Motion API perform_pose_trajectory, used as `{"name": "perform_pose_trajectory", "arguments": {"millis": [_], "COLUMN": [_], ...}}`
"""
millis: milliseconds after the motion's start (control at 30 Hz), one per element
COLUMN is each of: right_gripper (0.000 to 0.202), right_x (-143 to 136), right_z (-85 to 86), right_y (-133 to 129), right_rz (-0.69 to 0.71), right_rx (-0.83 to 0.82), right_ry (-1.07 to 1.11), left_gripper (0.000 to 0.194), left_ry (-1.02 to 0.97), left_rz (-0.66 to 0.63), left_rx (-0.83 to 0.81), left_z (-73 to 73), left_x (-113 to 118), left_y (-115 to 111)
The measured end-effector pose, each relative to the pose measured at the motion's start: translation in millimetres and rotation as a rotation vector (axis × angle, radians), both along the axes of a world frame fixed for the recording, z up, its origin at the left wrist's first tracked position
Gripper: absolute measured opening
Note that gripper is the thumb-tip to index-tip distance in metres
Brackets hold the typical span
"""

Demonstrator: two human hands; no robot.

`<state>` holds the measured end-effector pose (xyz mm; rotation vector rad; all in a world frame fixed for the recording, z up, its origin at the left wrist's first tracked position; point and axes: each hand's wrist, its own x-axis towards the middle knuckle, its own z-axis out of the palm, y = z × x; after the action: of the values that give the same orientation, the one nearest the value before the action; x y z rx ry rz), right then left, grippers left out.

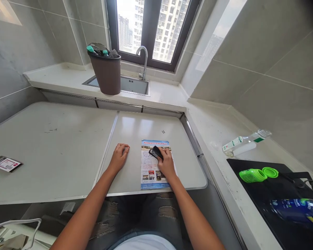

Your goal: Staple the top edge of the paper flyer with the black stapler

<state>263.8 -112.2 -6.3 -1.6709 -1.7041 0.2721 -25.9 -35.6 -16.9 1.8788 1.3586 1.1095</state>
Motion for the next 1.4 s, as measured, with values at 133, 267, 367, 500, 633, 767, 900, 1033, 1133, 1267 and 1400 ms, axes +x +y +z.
{"name": "perform_pose_trajectory", "arguments": {"millis": [133, 267, 367, 500, 633, 767, 900, 1033, 1133, 1267, 1400], "right_gripper": [0.056, 0.053, 0.046, 0.04, 0.029, 0.041, 0.08, 0.084, 0.083, 0.082, 0.085], "right_x": [40.6, 67.8, 89.1, 103.4, 91.6, 78.7, 79.4, 76.4, 56.0, -4.7, -82.2], "right_z": [-5.4, -2.5, 3.3, 7.0, -2.1, -19.4, -28.9, -29.8, -29.8, -30.0, -26.4], "right_y": [-4.8, 1.3, 28.3, 82.9, 116.7, 123.5, 129.4, 136.7, 141.5, 154.0, 170.3], "right_rz": [-0.021, 0.081, 0.062, 0.055, 0.22, 0.269, 0.126, 0.117, 0.147, 0.216, 0.33], "right_rx": [-0.003, -0.012, 0.049, 0.099, 0.049, -0.009, -0.227, -0.4, -0.395, -0.349, -0.31], "right_ry": [0.011, 0.076, 0.147, 0.013, -0.1, -0.216, -0.426, -0.545, -0.564, -0.519, -0.438], "left_gripper": [0.031, 0.031, 0.031, 0.03, 0.03, 0.03, 0.028, 0.025, 0.022, 0.026, 0.027], "left_ry": [0.013, 0.011, -0.017, -0.047, -0.073, -0.076, -0.023, 0.262, 0.559, 0.783, 0.831], "left_rz": [0.003, 0.004, 0.028, 0.051, 0.057, 0.058, 0.065, 0.052, 0.128, 0.437, 0.425], "left_rx": [-0.018, -0.02, -0.01, 0.013, -0.006, -0.017, -0.018, 0.014, 0.066, -0.087, -0.102], "left_z": [-0.1, 0.3, 1.5, 3.6, 3.9, 1.4, 0.7, 6.1, 10.5, 9.6, 8.2], "left_x": [0.3, -0.6, -1.1, -1.5, -3.7, -4.8, -0.9, -9.4, -40.5, -93.9, -112.1], "left_y": [-0.6, -0.6, -1.0, -1.9, -1.8, -2.0, -3.4, -3.3, -4.1, -12.6, -22.7]}}
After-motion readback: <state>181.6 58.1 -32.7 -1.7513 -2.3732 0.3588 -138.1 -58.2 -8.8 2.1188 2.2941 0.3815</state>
